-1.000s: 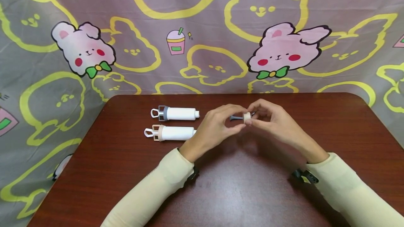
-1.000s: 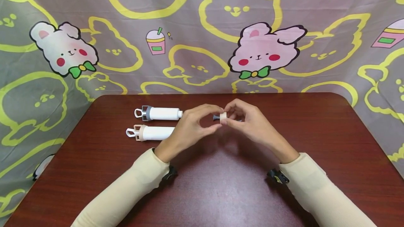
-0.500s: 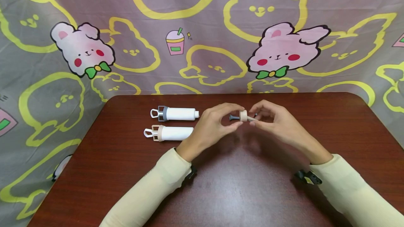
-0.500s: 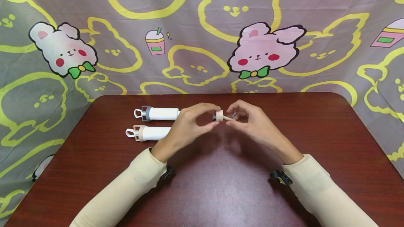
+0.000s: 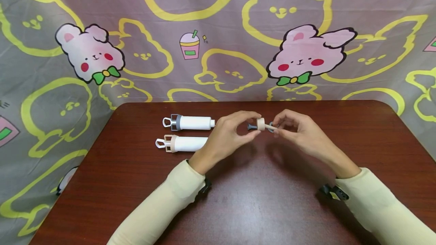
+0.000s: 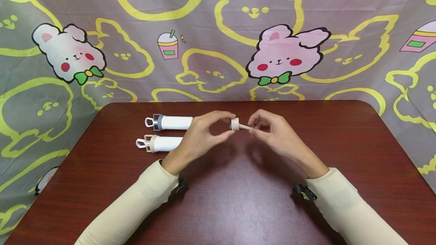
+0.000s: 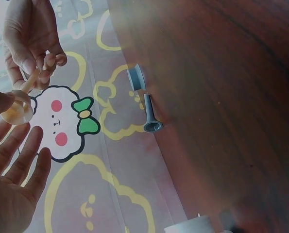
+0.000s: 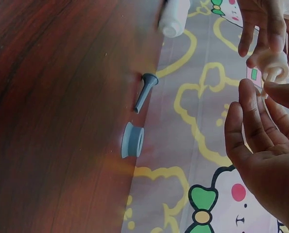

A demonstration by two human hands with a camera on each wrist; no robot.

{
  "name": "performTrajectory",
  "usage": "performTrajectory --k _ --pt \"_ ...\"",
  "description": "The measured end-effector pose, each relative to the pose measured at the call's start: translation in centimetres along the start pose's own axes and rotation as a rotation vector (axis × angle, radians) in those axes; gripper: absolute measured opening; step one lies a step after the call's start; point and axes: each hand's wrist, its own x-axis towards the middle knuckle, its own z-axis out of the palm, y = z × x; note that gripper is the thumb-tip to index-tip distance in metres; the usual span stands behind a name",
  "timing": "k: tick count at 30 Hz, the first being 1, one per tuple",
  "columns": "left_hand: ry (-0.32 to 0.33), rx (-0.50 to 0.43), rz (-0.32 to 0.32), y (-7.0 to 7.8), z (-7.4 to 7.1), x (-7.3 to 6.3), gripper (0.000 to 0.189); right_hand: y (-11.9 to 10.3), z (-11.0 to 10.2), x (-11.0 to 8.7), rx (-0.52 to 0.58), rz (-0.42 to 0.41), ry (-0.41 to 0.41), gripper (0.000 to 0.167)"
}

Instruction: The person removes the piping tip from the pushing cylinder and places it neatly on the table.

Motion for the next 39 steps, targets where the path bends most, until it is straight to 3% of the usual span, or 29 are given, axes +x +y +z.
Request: performTrajectory --k 8,19,39 --pt "-0.015 -0.005 -0.009 0.06 -0.14 -0.06 0.030 -0.19 -0.08 -0.07 -0.009 -0.011 0.008 0.007" --pt "-0.046 0.028 0.039 0.08 0.13 0.14 0.029 -0.21 -0.05 0.00 0.006 -0.017 0.007 0.005" --pt "-0.072 -0.032 0.070 0.18 0.57 0.45 0.028 -0.36 0.27 -0.09 0.044 -0.033 -0.008 0.008"
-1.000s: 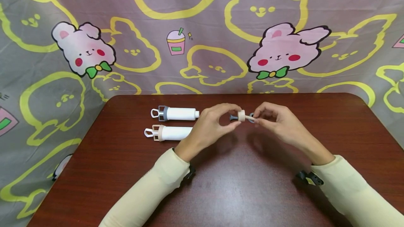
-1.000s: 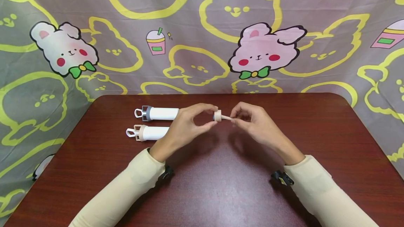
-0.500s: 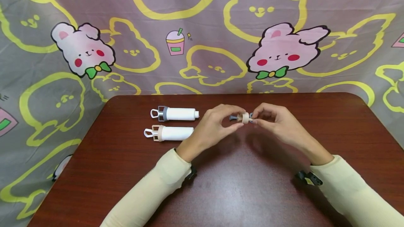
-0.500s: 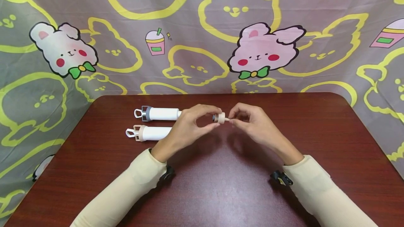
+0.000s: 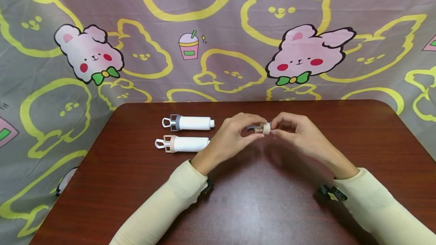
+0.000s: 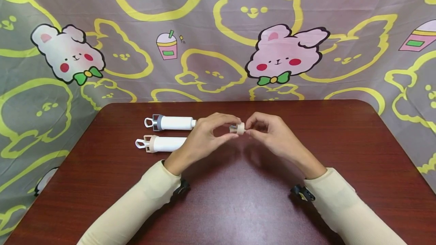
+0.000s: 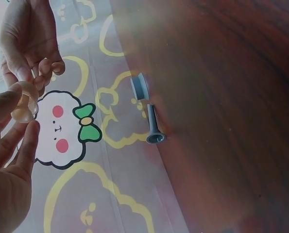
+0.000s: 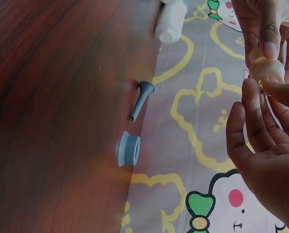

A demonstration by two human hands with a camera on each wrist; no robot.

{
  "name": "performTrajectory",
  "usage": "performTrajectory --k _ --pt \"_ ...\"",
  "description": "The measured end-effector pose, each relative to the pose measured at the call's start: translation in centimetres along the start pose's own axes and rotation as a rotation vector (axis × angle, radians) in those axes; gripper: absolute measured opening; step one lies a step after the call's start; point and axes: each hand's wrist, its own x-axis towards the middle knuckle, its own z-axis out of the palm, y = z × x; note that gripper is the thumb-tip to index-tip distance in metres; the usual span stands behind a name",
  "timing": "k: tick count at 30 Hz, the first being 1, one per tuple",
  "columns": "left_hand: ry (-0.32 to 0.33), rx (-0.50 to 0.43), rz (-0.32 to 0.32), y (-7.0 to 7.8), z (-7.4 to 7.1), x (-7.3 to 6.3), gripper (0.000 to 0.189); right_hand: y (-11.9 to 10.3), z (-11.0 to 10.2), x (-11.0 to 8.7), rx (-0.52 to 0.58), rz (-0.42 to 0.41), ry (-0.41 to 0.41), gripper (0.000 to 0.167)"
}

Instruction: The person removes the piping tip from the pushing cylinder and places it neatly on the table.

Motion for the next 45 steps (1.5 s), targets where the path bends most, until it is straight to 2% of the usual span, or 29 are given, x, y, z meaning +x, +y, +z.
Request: performTrajectory --k 9,18,26,36,45 --pt "0.003 -0.027 0.013 0.00 -0.02 -0.05 0.030 0.01 0.05 -0.06 0.000 0.003 -0.006 0.006" --pt "0.017 -0.062 -0.009 -0.04 -0.07 -0.30 0.029 0.16 0.05 0.01 0.000 -0.038 0.025 0.009" --pt "0.027 -0.091 -0.027 0.11 -0.08 -0.32 0.030 -0.13 0.13 -0.10 -0.026 0.003 0.042 0.018" --pt "0.033 -0.117 -0.041 0.08 -0.01 -0.28 0.029 -0.21 0.42 -0.04 0.041 -0.029 0.053 0.023" --pt "0.027 -0.138 -0.053 0.25 -0.03 -0.31 0.030 -0.28 0.71 0.01 0.069 -0.015 0.053 0.024"
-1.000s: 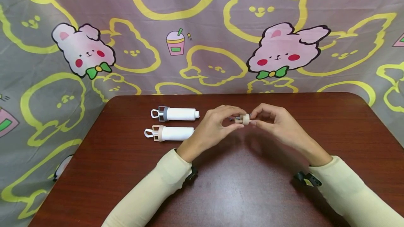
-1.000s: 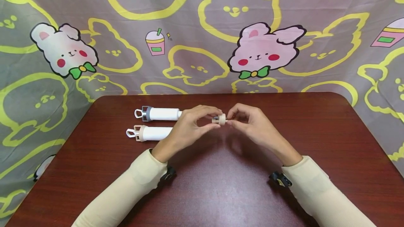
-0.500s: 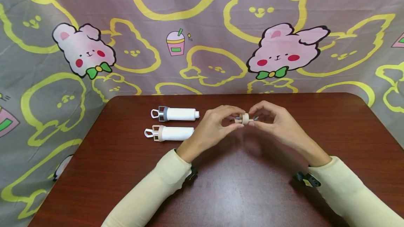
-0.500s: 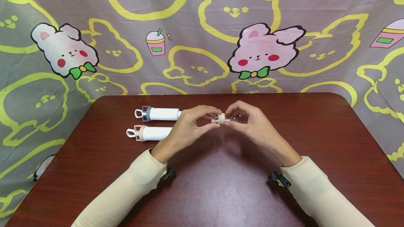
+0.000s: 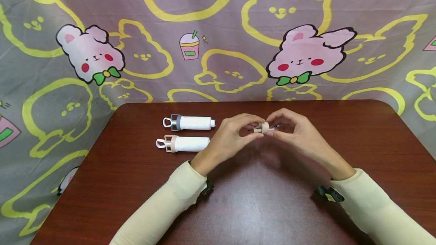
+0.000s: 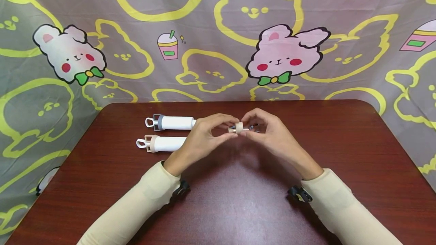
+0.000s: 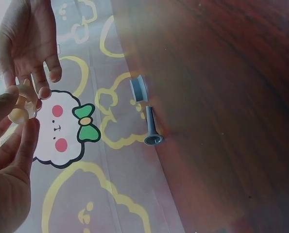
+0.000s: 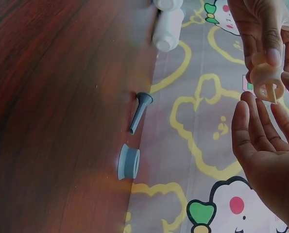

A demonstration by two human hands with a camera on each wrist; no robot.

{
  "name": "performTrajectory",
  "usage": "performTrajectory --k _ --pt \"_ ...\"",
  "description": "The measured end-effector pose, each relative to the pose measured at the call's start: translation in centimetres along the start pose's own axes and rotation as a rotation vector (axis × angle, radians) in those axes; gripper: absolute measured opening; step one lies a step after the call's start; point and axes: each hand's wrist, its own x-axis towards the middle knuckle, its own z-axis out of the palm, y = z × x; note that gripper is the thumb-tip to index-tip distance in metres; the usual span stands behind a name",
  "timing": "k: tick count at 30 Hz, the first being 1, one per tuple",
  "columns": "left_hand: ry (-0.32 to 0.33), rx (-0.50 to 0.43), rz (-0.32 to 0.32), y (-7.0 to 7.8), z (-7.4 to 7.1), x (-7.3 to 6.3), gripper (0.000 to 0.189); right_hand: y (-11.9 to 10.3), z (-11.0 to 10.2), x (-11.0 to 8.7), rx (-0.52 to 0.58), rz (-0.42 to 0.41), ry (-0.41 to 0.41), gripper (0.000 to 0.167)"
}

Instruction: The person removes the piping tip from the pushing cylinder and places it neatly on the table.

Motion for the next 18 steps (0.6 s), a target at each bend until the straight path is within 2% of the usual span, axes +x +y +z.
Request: performTrajectory --k 18 --pt "-0.011 -0.003 0.007 0.20 0.00 -0.05 0.030 0.21 0.41 0.12 -0.008 -0.010 -0.008 0.024"
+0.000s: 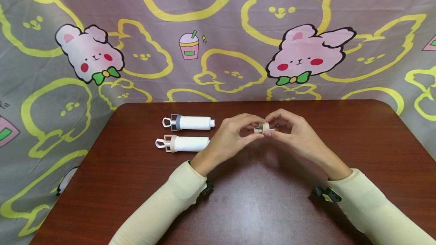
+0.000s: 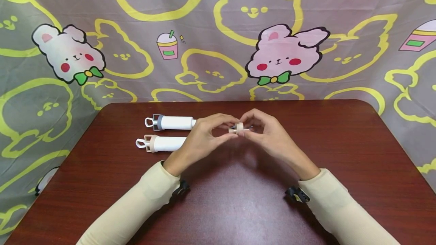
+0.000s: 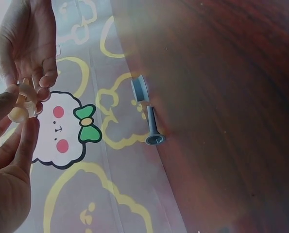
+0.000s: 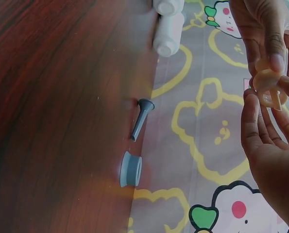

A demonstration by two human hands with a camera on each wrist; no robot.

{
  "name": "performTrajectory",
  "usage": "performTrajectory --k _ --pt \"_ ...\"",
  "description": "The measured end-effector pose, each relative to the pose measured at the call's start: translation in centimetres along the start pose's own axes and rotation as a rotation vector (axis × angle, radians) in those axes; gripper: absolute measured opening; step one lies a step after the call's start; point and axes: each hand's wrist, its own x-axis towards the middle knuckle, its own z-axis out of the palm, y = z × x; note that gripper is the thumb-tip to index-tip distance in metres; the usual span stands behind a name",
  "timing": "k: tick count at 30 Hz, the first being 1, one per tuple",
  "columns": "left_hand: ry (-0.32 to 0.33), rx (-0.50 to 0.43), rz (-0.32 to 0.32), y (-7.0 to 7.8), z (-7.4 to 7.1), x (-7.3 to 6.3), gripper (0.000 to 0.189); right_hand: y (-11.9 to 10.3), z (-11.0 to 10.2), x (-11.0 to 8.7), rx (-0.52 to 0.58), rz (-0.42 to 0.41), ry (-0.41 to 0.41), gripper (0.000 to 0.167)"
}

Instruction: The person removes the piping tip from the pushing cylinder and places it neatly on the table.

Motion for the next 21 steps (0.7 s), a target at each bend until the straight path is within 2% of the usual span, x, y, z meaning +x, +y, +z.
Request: performTrajectory --k 11,21 --pt "0.003 0.016 0.000 -0.05 -0.19 -0.03 0.032 -0.12 -0.09 -0.16 -0.011 0.018 0.014 0.023" --pt "0.026 0.101 -0.027 -0.36 -0.68 -0.54 0.032 0.01 -0.44 -0.51 -0.014 0.028 0.035 0.022"
